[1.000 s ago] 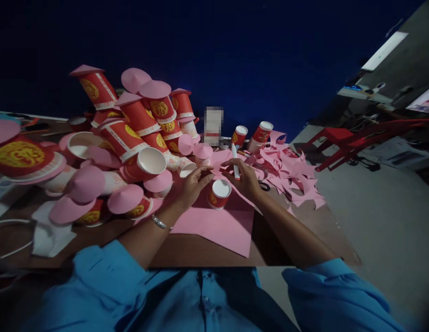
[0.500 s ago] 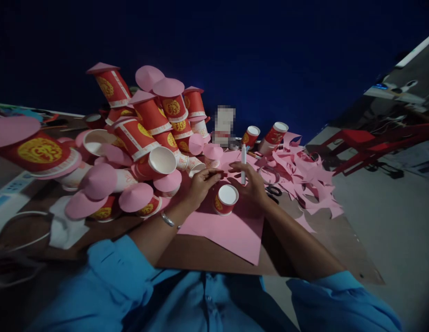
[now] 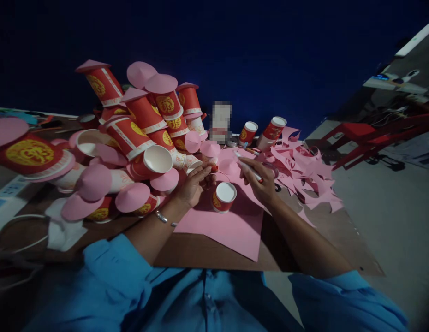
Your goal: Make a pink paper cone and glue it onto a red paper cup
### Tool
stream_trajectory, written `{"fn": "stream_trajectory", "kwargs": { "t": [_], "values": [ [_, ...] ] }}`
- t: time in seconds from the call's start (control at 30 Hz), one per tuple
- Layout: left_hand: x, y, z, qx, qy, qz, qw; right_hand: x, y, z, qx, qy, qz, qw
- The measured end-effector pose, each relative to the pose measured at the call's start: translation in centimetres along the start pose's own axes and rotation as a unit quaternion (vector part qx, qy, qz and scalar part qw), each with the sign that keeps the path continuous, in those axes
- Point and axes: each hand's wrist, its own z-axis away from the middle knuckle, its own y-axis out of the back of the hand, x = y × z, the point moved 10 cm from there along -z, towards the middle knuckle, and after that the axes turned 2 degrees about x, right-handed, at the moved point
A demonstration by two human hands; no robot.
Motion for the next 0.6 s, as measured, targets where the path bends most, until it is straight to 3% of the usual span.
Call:
{"fn": "stream_trajectory", "kwargs": {
  "t": [0.23, 0.4, 0.6],
  "values": [
    [-0.3, 0.0, -0.3, 0.005, 0.001, 0.013, 1.000, -1.3, -0.4, -0.1, -0.031, -0.029, -0.052, 0.998],
    [-0.4, 0.1, -0.5, 0.001, -0.002, 0.006, 1.000, -0.4, -1.4, 0.3, -0.046, -0.061, -0.121, 0.990],
    [-0.5, -0.8, -0.3, -0.042, -0.007, -0.064, 0.997, 1.1, -2.7, 0.8, -0.066, -0.123, -0.187, 0.972]
  ]
}}
